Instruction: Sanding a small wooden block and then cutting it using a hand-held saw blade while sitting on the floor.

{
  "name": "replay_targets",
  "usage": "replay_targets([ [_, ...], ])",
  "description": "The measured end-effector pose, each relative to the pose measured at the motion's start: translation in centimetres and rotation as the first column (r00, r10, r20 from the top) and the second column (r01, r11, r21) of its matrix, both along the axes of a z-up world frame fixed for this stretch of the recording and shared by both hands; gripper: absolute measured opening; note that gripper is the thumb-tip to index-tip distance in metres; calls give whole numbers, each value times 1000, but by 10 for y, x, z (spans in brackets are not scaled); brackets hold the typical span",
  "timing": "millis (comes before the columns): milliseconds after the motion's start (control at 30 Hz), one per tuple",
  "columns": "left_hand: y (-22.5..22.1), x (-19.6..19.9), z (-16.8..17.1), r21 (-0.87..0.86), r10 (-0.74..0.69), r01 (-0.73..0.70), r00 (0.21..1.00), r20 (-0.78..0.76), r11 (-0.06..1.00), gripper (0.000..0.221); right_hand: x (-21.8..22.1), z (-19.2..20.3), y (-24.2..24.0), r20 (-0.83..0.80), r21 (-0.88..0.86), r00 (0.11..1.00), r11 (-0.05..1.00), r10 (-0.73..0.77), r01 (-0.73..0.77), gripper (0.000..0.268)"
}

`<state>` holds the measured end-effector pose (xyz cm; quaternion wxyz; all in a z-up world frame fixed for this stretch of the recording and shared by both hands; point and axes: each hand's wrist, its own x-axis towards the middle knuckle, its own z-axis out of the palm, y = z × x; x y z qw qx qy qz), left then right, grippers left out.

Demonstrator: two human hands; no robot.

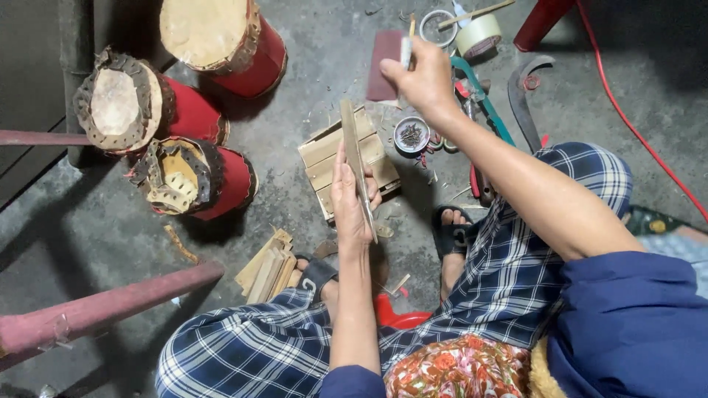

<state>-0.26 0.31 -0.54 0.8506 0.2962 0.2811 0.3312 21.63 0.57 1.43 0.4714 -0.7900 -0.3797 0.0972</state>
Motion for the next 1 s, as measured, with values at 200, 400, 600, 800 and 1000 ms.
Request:
replay_targets([
  [200,2,-7,-13,-161,10,5,996,91,987,39,-36,26,-6,-606,-37,671,827,428,-561,15],
  [400,-1,-5,-10,-141,-115,145,973,201,979,47,-21,26,-8,-380,180,892,965,246,-189,25],
  [600,3,-10,-15,-175,-121,172,955,271,969,47,3,-20,0,132,158,978,970,163,-183,17],
  [800,19,-17,-17,-214,3,79,935,355,974,48,15,60,-23,-530,304,832,953,161,10,18],
  [1000,30,-17,-8,-319,185,-122,967,177,940,56,45,107,-78,-508,286,858,955,79,81,11],
])
